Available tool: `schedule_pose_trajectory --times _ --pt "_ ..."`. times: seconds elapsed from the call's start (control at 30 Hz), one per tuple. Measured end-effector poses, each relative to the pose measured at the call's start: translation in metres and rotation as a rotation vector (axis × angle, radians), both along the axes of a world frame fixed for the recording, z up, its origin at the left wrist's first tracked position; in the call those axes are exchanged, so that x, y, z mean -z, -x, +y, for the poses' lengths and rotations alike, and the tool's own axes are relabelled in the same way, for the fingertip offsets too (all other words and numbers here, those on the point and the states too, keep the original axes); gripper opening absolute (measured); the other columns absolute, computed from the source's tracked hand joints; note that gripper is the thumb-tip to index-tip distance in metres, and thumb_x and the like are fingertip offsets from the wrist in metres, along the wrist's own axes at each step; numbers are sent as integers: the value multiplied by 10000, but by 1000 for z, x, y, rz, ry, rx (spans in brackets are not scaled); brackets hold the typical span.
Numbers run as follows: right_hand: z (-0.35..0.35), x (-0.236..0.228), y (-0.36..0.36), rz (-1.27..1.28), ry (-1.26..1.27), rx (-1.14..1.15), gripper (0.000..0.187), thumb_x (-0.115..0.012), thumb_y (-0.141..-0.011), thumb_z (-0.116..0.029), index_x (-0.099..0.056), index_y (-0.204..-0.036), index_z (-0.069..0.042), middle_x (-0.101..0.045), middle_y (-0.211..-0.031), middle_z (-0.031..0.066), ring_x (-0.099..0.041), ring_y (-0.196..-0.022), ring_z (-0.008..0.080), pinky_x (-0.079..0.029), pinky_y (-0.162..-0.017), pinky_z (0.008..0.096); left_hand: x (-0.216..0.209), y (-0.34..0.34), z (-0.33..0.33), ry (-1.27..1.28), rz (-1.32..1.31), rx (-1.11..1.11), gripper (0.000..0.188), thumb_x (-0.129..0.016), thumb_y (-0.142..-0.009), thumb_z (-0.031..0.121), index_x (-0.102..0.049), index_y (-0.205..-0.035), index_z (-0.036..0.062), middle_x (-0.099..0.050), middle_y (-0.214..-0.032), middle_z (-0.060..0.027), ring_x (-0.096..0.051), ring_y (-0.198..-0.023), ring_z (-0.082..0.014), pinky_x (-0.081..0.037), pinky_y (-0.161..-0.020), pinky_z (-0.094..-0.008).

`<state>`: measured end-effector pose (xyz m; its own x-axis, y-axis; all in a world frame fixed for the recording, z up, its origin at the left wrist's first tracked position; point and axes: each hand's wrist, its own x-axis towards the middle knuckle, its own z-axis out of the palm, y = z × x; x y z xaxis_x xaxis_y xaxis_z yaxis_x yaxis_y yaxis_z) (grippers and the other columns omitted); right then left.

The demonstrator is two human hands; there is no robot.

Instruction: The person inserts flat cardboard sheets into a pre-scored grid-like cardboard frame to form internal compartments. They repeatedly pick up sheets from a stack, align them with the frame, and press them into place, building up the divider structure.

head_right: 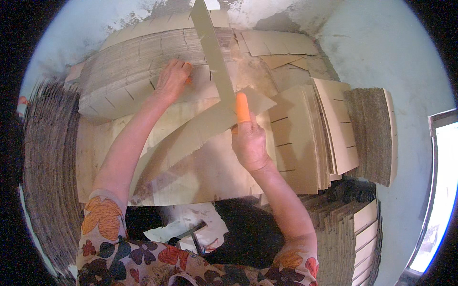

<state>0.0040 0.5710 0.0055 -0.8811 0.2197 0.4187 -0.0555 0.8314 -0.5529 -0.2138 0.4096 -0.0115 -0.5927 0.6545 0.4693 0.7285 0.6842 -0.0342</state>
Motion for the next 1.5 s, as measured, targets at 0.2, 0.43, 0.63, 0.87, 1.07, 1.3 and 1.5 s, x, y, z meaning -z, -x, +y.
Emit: schedule_pose_trajectory --times 0.2,0.43,0.63,0.87,1.07,1.3,1.5 --pt "-1 -11 -3 -56 12 -6 773 -579 -755 125 -291 -1441 -85 -572 -1215 146 -646 -944 222 -523 -794 292 2 -5 -12 -239 30 167 94 -616 -737 55 -572 -820 53 -600 -816 -106 -548 -896 -261 -473 -759 -388" --pt "9 -4 -8 4 17 -7 787 -545 -754 132 -276 -1452 -112 -587 -1167 138 -648 -907 218 -517 -797 293 -13 -19 -8 -154 -95 44 80 -614 -749 78 -593 -819 47 -591 -781 -125 -558 -852 -275 -482 -679 -408" --pt "8 -10 -6 70 -23 -42 711 -579 -711 99 -346 -1371 -24 -571 -1051 197 -624 -790 324 -523 -660 373 -8 -6 -7 -195 150 180 129 -600 -734 83 -621 -860 67 -581 -760 -87 -538 -831 -234 -444 -761 -354" --pt "16 3 -4 215 -159 -80 659 -612 -671 82 -399 -1293 38 -563 -977 229 -616 -682 366 -528 -557 409 -17 -15 -11 -116 103 182 172 -655 -738 99 -602 -899 66 -580 -748 -100 -560 -809 -270 -454 -716 -395" --pt "13 -5 -7 131 -95 -80 688 -609 -671 83 -376 -1317 40 -558 -998 221 -616 -709 372 -532 -582 421 -18 -14 -11 -146 -91 142 192 -678 -750 125 -561 -875 37 -584 -751 -164 -604 -721 -370 -473 -589 -461" --pt "13 -2 -9 62 -79 -104 734 -610 -686 76 -333 -1363 15 -550 -980 202 -616 -713 359 -537 -597 411 -20 -20 -8 -78 -172 93 141 -649 -781 110 -551 -852 36 -591 -703 -178 -605 -683 -381 -474 -583 -465" --pt "11 -3 -11 -27 -130 -117 798 -541 -734 87 -221 -1449 -62 -548 -1075 224 -614 -730 373 -538 -619 415 -33 -44 -6 -157 -126 146 109 -648 -785 103 -586 -849 41 -602 -766 -187 -602 -701 -377 -472 -575 -458"
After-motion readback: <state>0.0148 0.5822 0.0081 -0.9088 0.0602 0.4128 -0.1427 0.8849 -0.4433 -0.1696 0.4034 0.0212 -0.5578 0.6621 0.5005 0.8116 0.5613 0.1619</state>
